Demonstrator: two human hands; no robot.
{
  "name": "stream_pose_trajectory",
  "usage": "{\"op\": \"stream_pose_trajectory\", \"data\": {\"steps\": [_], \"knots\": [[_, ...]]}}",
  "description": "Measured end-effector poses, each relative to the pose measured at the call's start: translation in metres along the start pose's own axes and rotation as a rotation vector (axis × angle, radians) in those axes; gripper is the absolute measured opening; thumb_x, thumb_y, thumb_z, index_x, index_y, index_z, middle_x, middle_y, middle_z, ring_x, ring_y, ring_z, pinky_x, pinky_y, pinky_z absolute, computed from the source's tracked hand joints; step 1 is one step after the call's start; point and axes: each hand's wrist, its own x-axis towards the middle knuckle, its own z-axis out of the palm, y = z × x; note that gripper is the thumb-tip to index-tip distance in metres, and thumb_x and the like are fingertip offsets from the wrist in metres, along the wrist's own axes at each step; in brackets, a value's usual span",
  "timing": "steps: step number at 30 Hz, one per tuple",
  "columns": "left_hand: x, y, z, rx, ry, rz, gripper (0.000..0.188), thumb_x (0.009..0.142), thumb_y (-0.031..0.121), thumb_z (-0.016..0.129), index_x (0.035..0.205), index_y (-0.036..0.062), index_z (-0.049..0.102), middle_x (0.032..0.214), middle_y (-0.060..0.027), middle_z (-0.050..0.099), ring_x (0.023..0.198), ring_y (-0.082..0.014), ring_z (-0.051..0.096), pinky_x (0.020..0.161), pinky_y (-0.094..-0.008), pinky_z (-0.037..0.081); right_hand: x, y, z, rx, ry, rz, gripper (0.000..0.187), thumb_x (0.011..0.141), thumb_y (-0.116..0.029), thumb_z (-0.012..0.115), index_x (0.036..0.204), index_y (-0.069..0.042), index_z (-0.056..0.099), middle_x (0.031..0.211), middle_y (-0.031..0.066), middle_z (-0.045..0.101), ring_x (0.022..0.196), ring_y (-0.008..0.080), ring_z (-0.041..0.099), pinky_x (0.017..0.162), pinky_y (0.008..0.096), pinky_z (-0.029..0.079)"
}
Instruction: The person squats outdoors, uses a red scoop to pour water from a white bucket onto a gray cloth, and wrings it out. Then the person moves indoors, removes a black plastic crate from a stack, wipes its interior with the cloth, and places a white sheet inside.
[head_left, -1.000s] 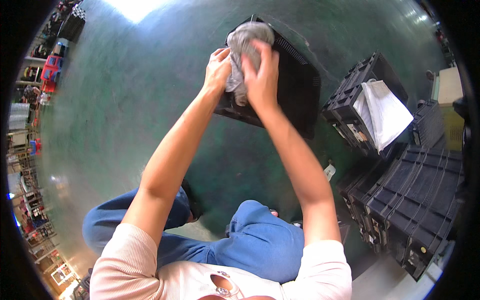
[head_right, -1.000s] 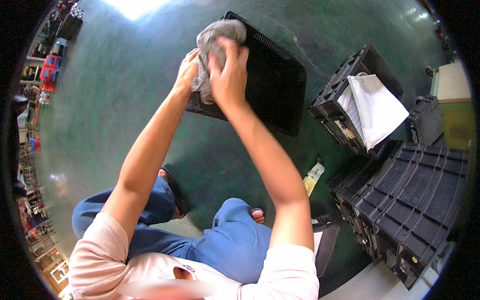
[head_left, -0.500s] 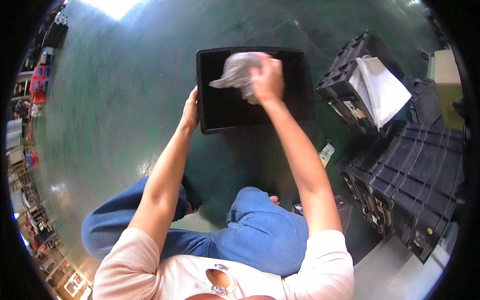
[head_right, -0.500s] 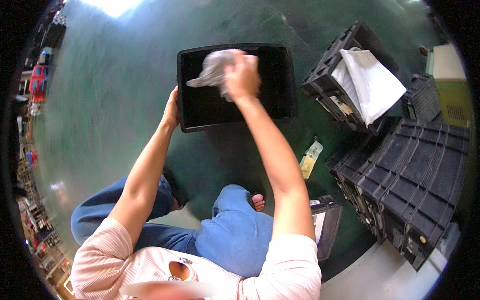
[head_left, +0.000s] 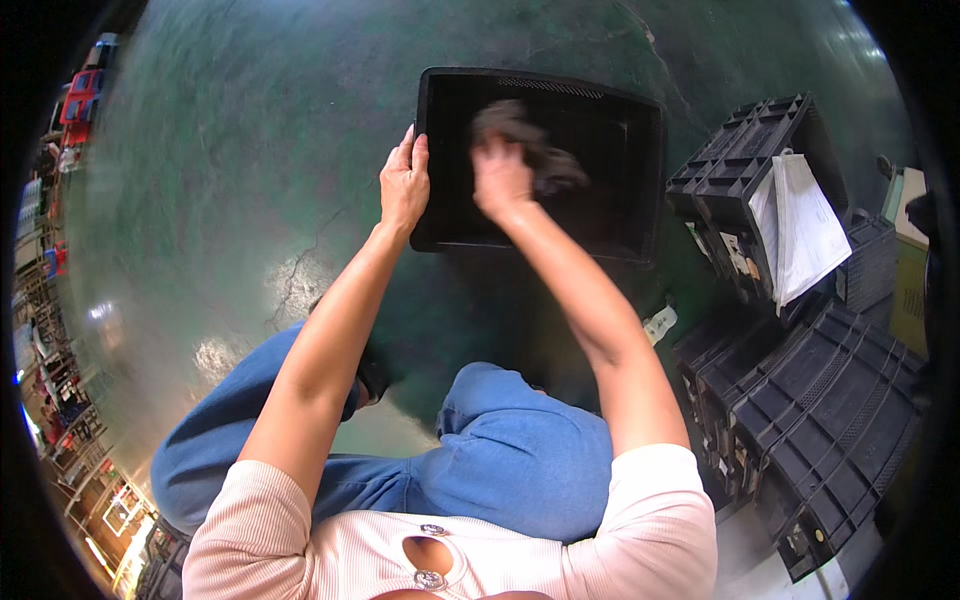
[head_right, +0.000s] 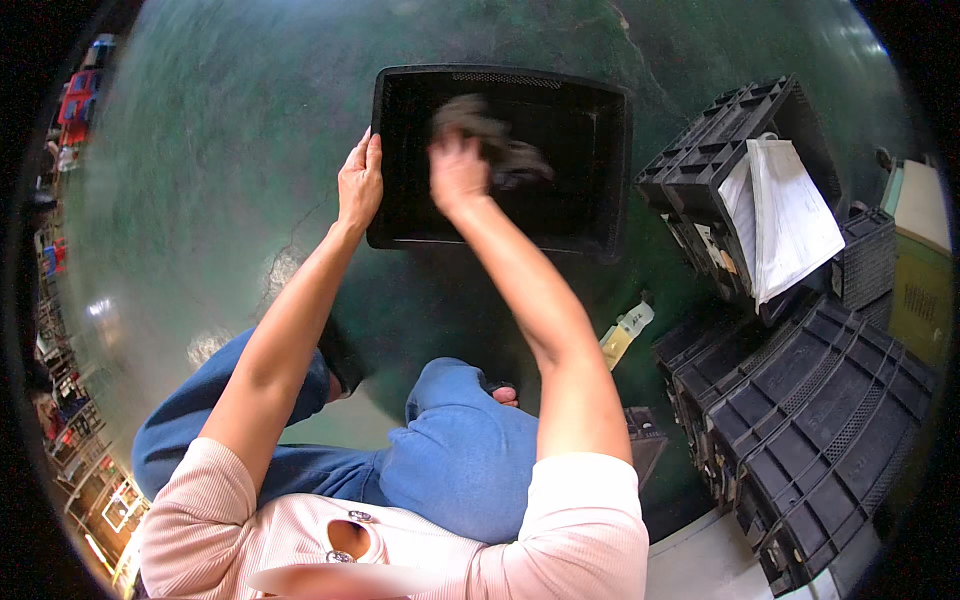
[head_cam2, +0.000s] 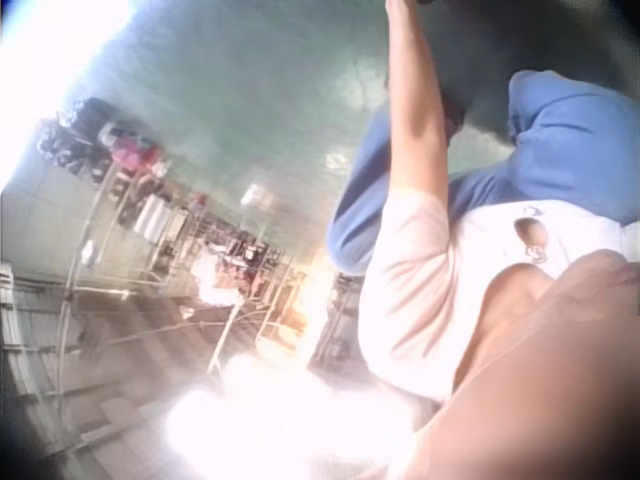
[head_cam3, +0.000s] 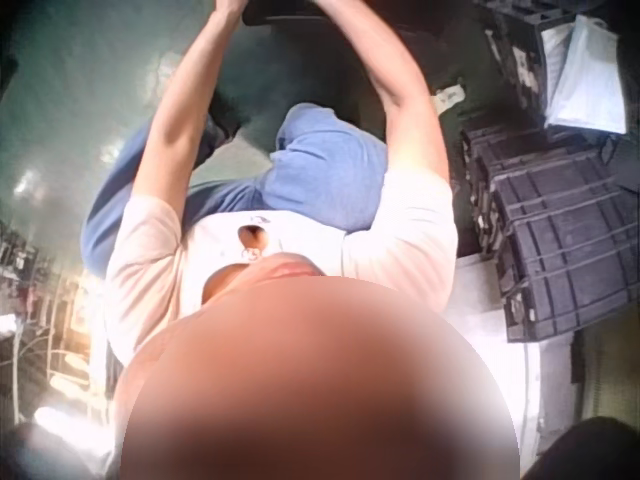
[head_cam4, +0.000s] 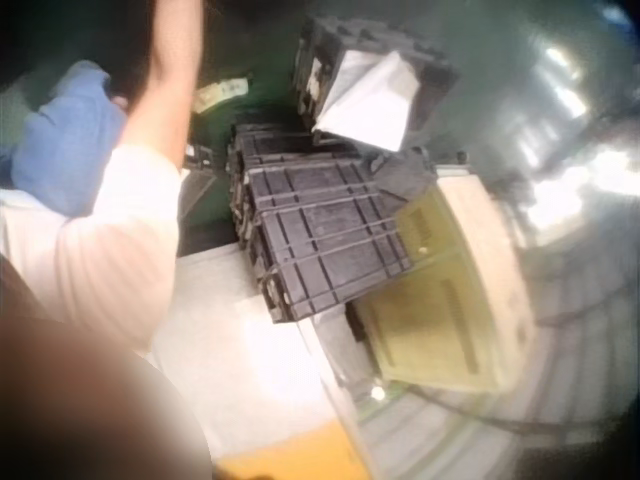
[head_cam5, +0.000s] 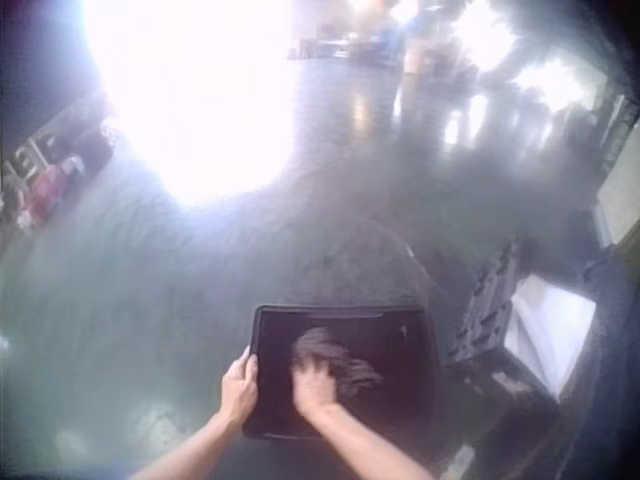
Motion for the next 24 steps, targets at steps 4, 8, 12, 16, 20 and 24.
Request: {"op": "stream_pose_trajectory", "data": {"steps": [4,8,12,16,20,24], "knots": [[0.0,0.001,-0.001,0.072,0.022,0.08,0.051,0.091,0.041,0.055,0.129,0.0071,0.052,0.106,-0.0187,0.062,0.1,-0.0304,0.06,0.086,-0.0361,0.044,0.002,-0.001,0.002,0.089,0.143,-0.23,0.048,0.068,0.001,0.062,0.113,-0.015,0.059,0.13,0.0071,0.047,0.116,0.0367,0.048,0.083,0.0458,0.053],[-0.002,0.006,-0.003,0.041,0.024,0.011,0.048,0.09,0.037,0.057,0.129,0.0088,0.053,0.102,-0.0174,0.064,0.094,-0.0263,0.062,0.083,-0.0346,0.046,0.0,0.094,-0.021,-0.061,0.162,0.085,0.042,0.084,-0.008,0.045,0.122,-0.025,0.05,0.137,0.0049,0.041,0.111,0.0374,0.052,0.085,0.0472,0.05],[-0.006,0.011,0.0,0.005,-0.011,-0.141,0.046,0.09,0.036,0.058,0.13,0.0137,0.052,0.093,-0.0151,0.065,0.084,-0.0221,0.062,0.078,-0.0334,0.047,-0.023,0.133,-0.048,-0.051,0.036,0.435,0.049,0.074,-0.008,0.063,0.119,-0.022,0.046,0.124,0.015,0.043,0.1,0.0396,0.059,0.081,0.05,0.051],[-0.004,0.012,0.001,0.055,0.006,-0.065,0.046,0.09,0.037,0.057,0.13,0.0142,0.052,0.096,-0.0165,0.066,0.088,-0.0245,0.063,0.08,-0.0349,0.048,-0.05,0.06,-0.05,-0.156,-0.134,0.314,0.051,0.067,-0.017,0.074,0.114,-0.02,0.053,0.119,0.0164,0.046,0.097,0.0381,0.059,0.078,0.0478,0.052],[-0.003,0.028,-0.004,0.442,-0.008,0.147,0.055,0.089,0.034,0.057,0.136,0.0105,0.041,0.119,-0.0179,0.054,0.114,-0.0345,0.047,0.096,-0.0416,0.037,-0.058,0.029,-0.054,0.302,-0.23,-0.039,0.04,0.064,-0.006,0.065,0.1,-0.022,0.066,0.108,0.0117,0.057,0.101,0.0341,0.058,0.084,0.0441,0.049],[-0.031,0.078,0.002,0.138,-0.152,0.76,0.066,0.086,0.021,0.062,0.142,0.007,0.029,0.144,-0.0155,0.032,0.136,-0.0326,0.023,0.112,-0.0424,0.019,-0.078,0.06,-0.097,1.02,0.18,0.054,0.046,0.069,-0.02,0.076,0.11,-0.008,0.058,0.106,0.0079,0.06,0.099,0.0188,0.058,0.086,0.0338,0.047]]}}
